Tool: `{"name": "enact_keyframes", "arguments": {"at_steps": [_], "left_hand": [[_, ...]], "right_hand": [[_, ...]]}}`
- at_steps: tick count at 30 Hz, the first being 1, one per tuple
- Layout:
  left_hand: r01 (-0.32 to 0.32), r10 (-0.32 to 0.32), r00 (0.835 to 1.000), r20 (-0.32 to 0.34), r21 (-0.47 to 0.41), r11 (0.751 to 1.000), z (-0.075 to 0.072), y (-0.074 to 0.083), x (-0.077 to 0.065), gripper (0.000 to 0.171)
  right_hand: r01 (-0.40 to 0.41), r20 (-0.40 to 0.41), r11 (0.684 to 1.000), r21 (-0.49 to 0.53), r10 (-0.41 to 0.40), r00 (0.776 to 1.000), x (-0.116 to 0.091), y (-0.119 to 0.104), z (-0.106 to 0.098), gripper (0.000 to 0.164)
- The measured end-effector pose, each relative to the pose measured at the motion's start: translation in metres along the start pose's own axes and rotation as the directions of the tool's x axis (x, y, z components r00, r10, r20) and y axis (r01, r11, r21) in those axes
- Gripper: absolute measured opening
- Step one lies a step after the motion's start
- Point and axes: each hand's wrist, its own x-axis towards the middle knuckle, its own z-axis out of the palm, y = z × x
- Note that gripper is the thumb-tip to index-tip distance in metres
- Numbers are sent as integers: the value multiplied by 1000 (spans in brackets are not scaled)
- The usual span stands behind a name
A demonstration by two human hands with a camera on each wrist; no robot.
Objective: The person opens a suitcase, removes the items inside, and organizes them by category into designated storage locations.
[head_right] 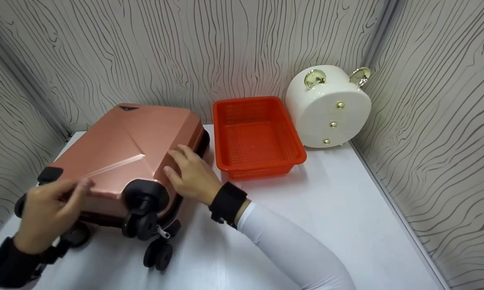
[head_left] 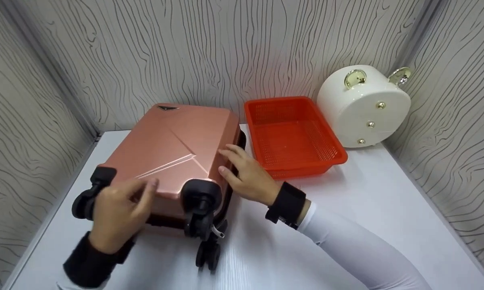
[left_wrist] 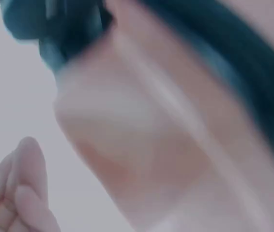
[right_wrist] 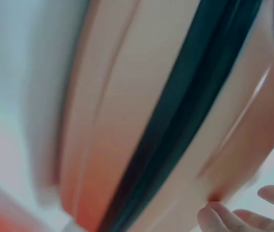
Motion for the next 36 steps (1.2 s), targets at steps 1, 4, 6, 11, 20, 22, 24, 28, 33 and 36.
{"name": "enact_keyframes", "arguments": {"at_steps": [1, 4, 6, 11, 20, 22, 24, 28, 33, 36], "left_hand": [[37, -37, 999, -16, 14, 999, -7, -9, 4, 18], [182, -184, 983, 24, 43, 982, -27, -34, 10, 11], [271, -278, 955, 100, 75, 960, -38, -49, 8, 24], [350, -411, 843, 347, 225, 909, -58, -84, 0, 41], [391, -449, 750, 485, 224, 893, -60, -108, -11, 52], [379, -442, 762, 473, 229, 897, -59, -107, -10, 51], [373, -448, 763, 467, 248, 894, -59, -104, -9, 49], [369, -457, 779, 429, 276, 888, -58, -98, -10, 38], [395, -489, 779, 391, 299, 869, -56, -89, -13, 45], [403, -495, 779, 384, 299, 865, -54, -80, -13, 49]], "right_hand": [[26, -10, 1000, -16, -26, 1000, -5, -7, 0, 48], [77, -11, 996, -53, -77, 997, -18, -28, 0, 50], [78, 25, 994, -82, -76, 997, -26, -41, 1, 56], [63, 120, 974, -220, -38, 992, -41, -67, 11, 80], [60, 73, 939, -340, -37, 997, -47, -83, 25, 72], [43, 76, 947, -317, -20, 997, -45, -85, 25, 75], [26, 89, 952, -304, 1, 996, -44, -86, 25, 83], [10, 104, 953, -304, 23, 994, -41, -85, 26, 95], [0, 139, 960, -278, 40, 989, -31, -70, 21, 93], [5, 156, 970, -242, 34, 987, -19, -53, 14, 89]]}}
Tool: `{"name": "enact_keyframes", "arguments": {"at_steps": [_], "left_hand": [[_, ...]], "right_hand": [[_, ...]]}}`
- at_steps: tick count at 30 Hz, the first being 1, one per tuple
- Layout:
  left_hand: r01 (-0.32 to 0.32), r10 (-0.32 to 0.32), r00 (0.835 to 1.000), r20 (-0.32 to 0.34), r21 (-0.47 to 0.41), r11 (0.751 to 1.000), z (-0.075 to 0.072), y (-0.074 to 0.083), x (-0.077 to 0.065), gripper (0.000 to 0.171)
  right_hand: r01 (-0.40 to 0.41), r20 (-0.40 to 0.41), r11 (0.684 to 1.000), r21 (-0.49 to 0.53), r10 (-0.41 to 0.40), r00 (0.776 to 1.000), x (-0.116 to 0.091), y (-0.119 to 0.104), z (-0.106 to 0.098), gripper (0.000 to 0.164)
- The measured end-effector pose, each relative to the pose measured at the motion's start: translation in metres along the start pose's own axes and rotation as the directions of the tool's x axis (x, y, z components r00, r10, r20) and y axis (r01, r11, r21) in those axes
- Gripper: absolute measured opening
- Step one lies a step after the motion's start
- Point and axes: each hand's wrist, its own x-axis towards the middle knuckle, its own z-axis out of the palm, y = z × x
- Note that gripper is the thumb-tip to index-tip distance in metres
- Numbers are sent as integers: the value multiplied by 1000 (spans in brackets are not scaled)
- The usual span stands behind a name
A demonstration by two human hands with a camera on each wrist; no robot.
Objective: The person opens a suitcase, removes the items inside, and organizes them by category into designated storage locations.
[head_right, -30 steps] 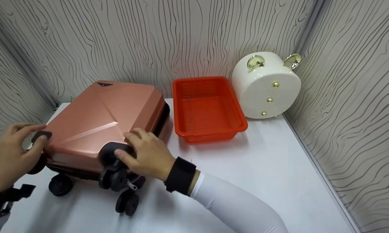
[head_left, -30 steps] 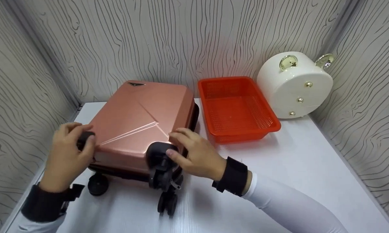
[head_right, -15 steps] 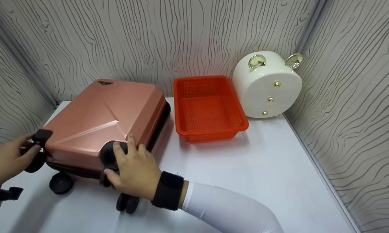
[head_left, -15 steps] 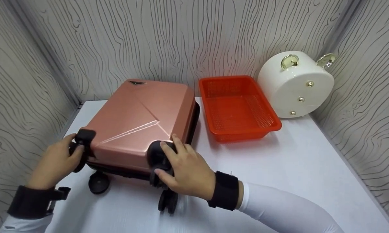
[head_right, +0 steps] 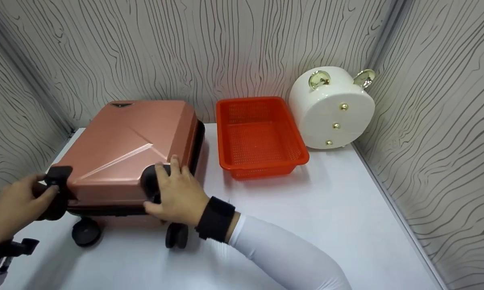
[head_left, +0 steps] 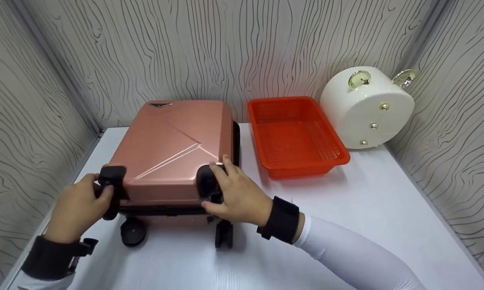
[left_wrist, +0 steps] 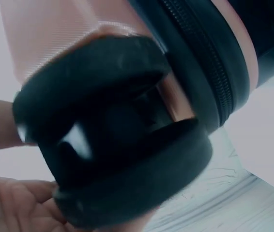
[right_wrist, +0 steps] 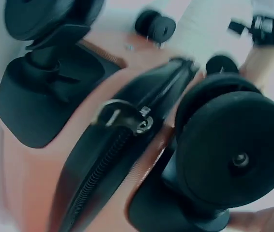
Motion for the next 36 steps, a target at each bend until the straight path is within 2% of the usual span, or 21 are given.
{"name": "enact_keyframes", "arguments": {"at_steps": [8, 11, 15, 17, 19, 21, 23, 25, 26, 27, 29, 32, 34, 36], "left_hand": [[-10, 10, 1000, 13, -14, 1000, 10, 27, -6, 59], [-15, 15, 1000, 9, -36, 999, 18, 38, -9, 62], [-19, 18, 1000, -15, -44, 999, 26, 48, -10, 63], [-13, 11, 1000, -29, -49, 999, 28, 49, -9, 65], [3, -5, 999, -35, -64, 998, 29, 48, -9, 66], [15, -18, 999, -38, -86, 996, 30, 46, -9, 68], [20, -24, 999, -40, -110, 994, 30, 44, -9, 69], [14, -20, 999, -44, -123, 992, 31, 43, -9, 70], [9, -16, 999, -48, -125, 992, 31, 43, -9, 70], [5, -12, 999, -50, -125, 992, 31, 43, -9, 69], [-1, -6, 999, -51, -120, 993, 30, 43, -9, 67], [-18, 12, 998, -59, -101, 995, 30, 44, -7, 65], [-42, 37, 997, -70, -67, 997, 31, 47, -5, 65], [-62, 60, 994, -86, -20, 998, 32, 50, -2, 64]], "right_hand": [[31, 12, 992, 121, -33, 999, 33, 63, -13, 70], [31, 13, 991, 133, -33, 999, 38, 82, -16, 67], [-13, 37, 983, 185, 6, 999, 38, 99, -17, 67], [-21, 3, 967, 255, 21, 1000, 35, 104, -16, 62], [-12, -98, 950, 313, 45, 994, 31, 109, -15, 54], [15, -252, 936, 352, 79, 965, 25, 113, -13, 42], [17, -390, 935, 355, 132, 912, 17, 116, -11, 31], [-31, -442, 938, 345, 192, 876, 8, 118, -7, 25], [-61, -434, 936, 346, 217, 875, 3, 119, -4, 24], [-96, -402, 935, 342, 238, 884, -3, 119, -1, 23], [-156, -294, 932, 328, 257, 921, -11, 119, 6, 23], [-203, -137, 933, 298, 252, 958, -17, 117, 19, 27], [-204, -103, 936, 286, 242, 965, -16, 117, 27, 24], [-189, -134, 944, 271, 232, 964, -14, 116, 34, 13]]}}
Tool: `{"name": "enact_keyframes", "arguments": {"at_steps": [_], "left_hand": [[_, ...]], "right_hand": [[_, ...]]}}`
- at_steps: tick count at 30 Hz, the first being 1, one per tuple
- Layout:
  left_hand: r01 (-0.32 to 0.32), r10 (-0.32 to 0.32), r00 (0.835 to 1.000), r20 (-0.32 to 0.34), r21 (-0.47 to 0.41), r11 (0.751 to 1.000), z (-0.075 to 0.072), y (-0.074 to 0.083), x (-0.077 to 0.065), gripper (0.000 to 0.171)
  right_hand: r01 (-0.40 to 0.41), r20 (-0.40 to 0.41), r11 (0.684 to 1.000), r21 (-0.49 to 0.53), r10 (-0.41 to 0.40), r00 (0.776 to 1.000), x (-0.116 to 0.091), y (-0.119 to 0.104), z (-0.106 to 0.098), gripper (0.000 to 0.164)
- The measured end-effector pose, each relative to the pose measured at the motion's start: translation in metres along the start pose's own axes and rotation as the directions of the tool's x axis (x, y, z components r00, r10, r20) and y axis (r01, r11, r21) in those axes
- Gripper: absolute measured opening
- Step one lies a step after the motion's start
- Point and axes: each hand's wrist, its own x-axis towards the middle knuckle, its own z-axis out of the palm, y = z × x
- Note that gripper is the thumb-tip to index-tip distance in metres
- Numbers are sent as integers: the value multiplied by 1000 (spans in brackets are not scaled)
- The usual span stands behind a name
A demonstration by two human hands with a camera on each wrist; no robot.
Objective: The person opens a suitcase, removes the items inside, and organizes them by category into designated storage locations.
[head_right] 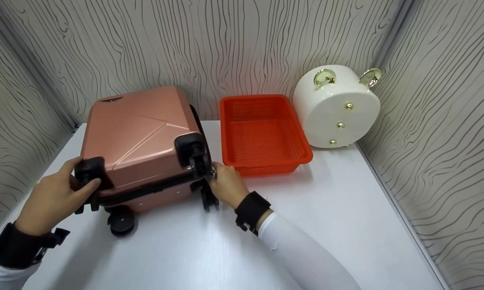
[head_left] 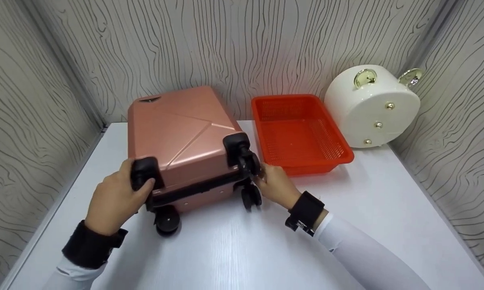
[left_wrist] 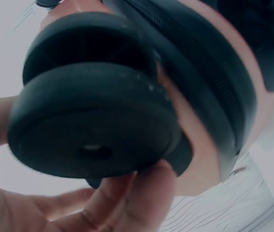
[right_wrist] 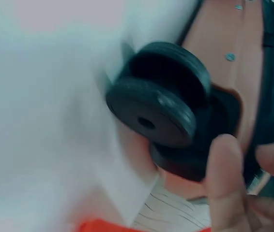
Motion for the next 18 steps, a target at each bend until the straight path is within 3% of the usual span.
{"name": "enact_keyframes", "arguments": {"at_steps": [2, 9, 14, 18], "left_hand": [[-16, 17, 1000, -14, 56, 998, 1, 4, 5, 60], [-35, 38, 999, -14, 150, 988, -7, 12, 15, 51], [-74, 79, 996, -28, 157, 985, -6, 8, 12, 52], [-95, 106, 993, -56, 168, 981, -3, 7, 10, 53]], "right_hand": [[19, -52, 1000, -7, -20, 998, 1, 1, 5, 5], [134, -182, 989, -70, -145, 973, -7, 2, 13, 15], [212, -190, 975, -65, -221, 957, -14, 0, 18, 18], [282, -144, 959, -20, -282, 949, -21, -5, 26, 15]]}}
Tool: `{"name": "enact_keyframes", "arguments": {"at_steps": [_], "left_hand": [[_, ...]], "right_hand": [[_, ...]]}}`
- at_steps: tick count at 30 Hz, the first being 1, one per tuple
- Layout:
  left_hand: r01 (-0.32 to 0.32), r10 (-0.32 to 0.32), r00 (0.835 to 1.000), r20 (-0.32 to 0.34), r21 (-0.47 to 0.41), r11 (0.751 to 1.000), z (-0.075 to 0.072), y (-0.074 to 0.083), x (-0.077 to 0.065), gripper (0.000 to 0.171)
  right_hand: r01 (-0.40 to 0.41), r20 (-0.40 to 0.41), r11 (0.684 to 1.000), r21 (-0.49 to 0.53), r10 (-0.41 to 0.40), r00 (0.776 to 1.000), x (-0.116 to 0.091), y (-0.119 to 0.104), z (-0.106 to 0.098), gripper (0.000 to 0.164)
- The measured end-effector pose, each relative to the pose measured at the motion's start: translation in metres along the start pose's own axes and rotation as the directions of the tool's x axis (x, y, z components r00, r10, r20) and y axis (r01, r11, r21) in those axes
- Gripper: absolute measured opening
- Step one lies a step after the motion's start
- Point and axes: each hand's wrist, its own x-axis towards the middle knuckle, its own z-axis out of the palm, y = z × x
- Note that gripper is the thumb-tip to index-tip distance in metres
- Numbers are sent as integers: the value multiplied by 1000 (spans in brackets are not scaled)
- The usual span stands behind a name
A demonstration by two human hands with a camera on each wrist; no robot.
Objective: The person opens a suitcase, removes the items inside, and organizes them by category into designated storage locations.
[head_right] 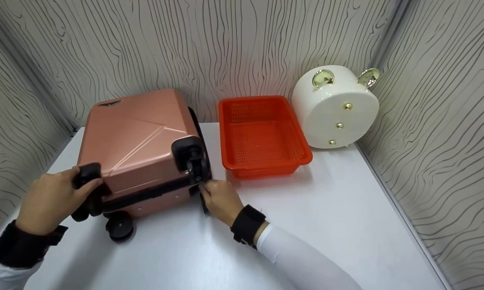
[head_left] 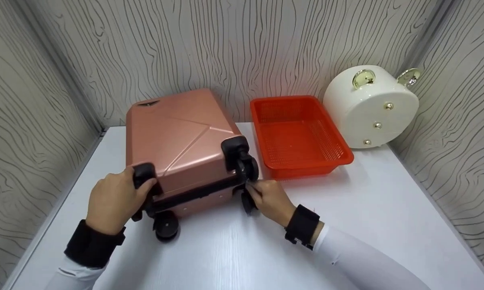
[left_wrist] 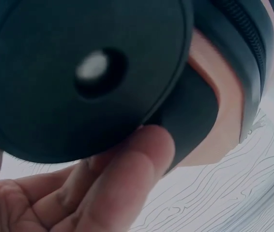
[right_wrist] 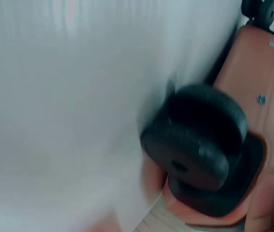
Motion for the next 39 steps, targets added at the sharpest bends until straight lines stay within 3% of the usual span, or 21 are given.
{"name": "enact_keyframes", "arguments": {"at_steps": [6, 12, 20, 26, 28, 32, 36, 39], "left_hand": [[-53, 53, 998, -44, 6, 999, 2, -1, -2, 49], [-26, 26, 999, -19, -21, 999, 3, -2, -5, 47], [-27, 26, 999, -24, -26, 999, 4, -5, -4, 48], [-50, 46, 995, -88, -39, 998, 7, -9, -4, 50], [-57, 52, 992, -113, -44, 997, 8, -10, -5, 50], [-54, 39, 989, -143, -104, 993, 12, -15, -10, 46], [-13, -40, 982, -183, -282, 959, 21, -28, -21, 34], [41, -117, 974, -191, -360, 932, 30, -40, -35, 32]], "right_hand": [[135, 134, 990, -31, -130, 982, -2, -26, 18, 15], [310, 258, 942, -132, -269, 928, 9, -56, 43, 25], [360, 320, 926, -117, -308, 896, 23, -87, 78, 22], [415, 333, 898, -146, -351, 875, 31, -101, 98, 19], [421, 350, 892, -162, -347, 870, 32, -103, 99, 16], [413, 387, 894, -172, -324, 864, 31, -102, 92, 28], [385, 390, 911, -151, -303, 870, 29, -102, 73, 37], [378, 316, 915, -140, -321, 893, 31, -105, 51, 36]]}}
